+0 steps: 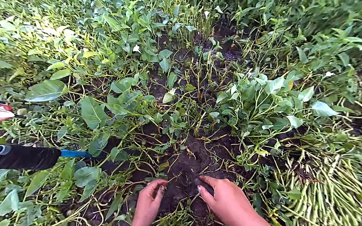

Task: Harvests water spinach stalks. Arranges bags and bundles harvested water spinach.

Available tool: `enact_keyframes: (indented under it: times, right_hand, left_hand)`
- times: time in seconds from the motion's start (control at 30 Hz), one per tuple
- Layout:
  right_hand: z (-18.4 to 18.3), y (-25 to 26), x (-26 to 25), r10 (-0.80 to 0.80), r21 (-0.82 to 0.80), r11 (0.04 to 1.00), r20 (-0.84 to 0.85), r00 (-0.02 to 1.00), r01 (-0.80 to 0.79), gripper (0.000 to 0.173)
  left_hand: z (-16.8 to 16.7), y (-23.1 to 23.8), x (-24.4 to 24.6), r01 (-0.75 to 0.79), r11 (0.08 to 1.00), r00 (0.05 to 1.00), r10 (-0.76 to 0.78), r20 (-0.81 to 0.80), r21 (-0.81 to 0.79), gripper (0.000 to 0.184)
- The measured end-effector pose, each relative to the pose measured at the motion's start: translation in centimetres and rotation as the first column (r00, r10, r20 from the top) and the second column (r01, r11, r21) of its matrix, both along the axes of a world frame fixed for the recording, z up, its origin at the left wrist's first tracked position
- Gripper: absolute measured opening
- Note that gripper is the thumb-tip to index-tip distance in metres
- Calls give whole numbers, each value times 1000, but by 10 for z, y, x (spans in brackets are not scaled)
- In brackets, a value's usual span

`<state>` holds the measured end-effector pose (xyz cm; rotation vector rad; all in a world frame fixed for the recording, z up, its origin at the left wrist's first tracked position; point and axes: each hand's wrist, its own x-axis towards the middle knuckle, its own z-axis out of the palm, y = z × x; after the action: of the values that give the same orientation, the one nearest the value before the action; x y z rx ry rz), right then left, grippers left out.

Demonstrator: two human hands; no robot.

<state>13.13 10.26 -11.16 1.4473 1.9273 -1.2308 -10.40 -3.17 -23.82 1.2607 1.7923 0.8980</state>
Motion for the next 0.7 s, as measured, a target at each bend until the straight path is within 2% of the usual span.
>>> enact_keyframes:
  times: [0.03, 0.1, 0.17, 0.2, 0.3, 0.4, 0.53, 0.6, 0.7]
  right_hand:
    - [-1, 5, -2, 15, 6, 1000, 6, 1000, -15, 52]
    - [1, 8, -2, 37, -2, 999, 14, 999, -37, 52]
    - [11, 8, -3, 78, -6, 997, 16, 997, -78, 53]
    - [17, 9, -3, 97, 2, 995, 11, 995, -97, 53]
    - [23, 12, -7, 169, 14, 985, 13, 985, -170, 52]
    - [9, 22, -26, 265, 11, 964, 63, 962, -266, 51]
    - [-18, 21, -51, 266, 16, 963, 88, 960, -268, 48]
    - [-46, 20, -63, 219, 40, 974, 77, 973, -222, 47]
    - [-97, 13, -81, 120, 81, 989, 14, 993, -120, 44]
  left_hand:
    - [-8, 10, 5, 94, 995, 993, -96, -73, -42, 31]
    - [-21, 26, 17, 237, 932, 930, -300, -214, -275, 35]
    - [-33, 37, 22, 228, 829, 825, -443, -350, -511, 40]
    - [-38, 37, 22, 193, 807, 784, -469, -407, -557, 41]
    - [-46, 23, 19, 107, 838, 724, -435, -536, -535, 46]
    - [-51, 22, 24, 38, 892, 728, -333, -599, -450, 49]
    - [-52, 24, 34, 6, 919, 809, -236, -539, -395, 47]
    - [-44, 31, 36, -11, 920, 853, -195, -483, -392, 42]
    - [-17, 44, 26, 10, 889, 902, -206, -379, -458, 38]
